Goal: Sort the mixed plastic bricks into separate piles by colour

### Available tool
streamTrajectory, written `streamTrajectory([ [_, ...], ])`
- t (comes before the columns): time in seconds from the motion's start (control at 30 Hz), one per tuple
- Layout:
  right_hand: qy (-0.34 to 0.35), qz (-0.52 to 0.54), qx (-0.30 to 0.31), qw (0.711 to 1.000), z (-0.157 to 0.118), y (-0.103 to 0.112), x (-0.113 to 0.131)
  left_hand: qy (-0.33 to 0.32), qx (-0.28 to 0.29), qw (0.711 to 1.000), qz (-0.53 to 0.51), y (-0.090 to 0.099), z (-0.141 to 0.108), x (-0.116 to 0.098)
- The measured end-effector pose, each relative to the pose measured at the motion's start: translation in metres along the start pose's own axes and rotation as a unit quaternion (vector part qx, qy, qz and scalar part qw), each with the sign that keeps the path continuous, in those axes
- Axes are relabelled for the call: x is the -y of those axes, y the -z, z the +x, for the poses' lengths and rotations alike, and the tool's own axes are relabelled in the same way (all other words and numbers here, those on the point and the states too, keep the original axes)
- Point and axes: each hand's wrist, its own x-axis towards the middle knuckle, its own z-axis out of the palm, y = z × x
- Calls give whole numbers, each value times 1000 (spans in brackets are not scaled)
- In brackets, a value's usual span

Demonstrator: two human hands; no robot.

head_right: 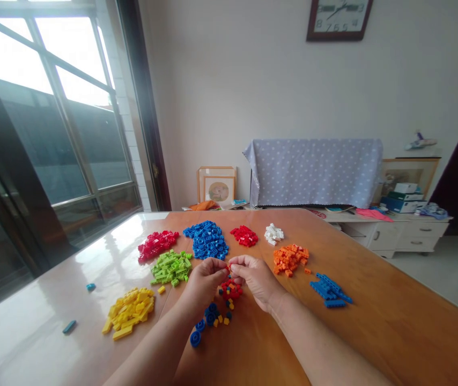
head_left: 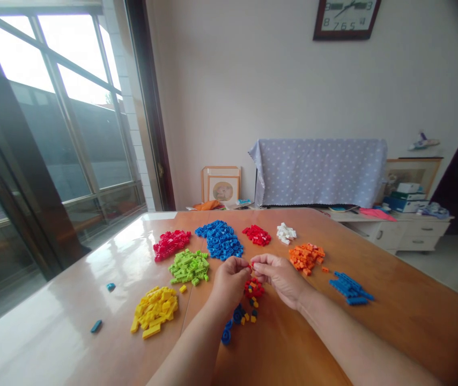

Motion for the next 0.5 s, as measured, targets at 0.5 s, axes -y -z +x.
streamTrajectory([
  [0.5, -19, 5, -8, 1000, -2, -5, 4, -19, -2, 1000, 6, 1, 3, 7],
])
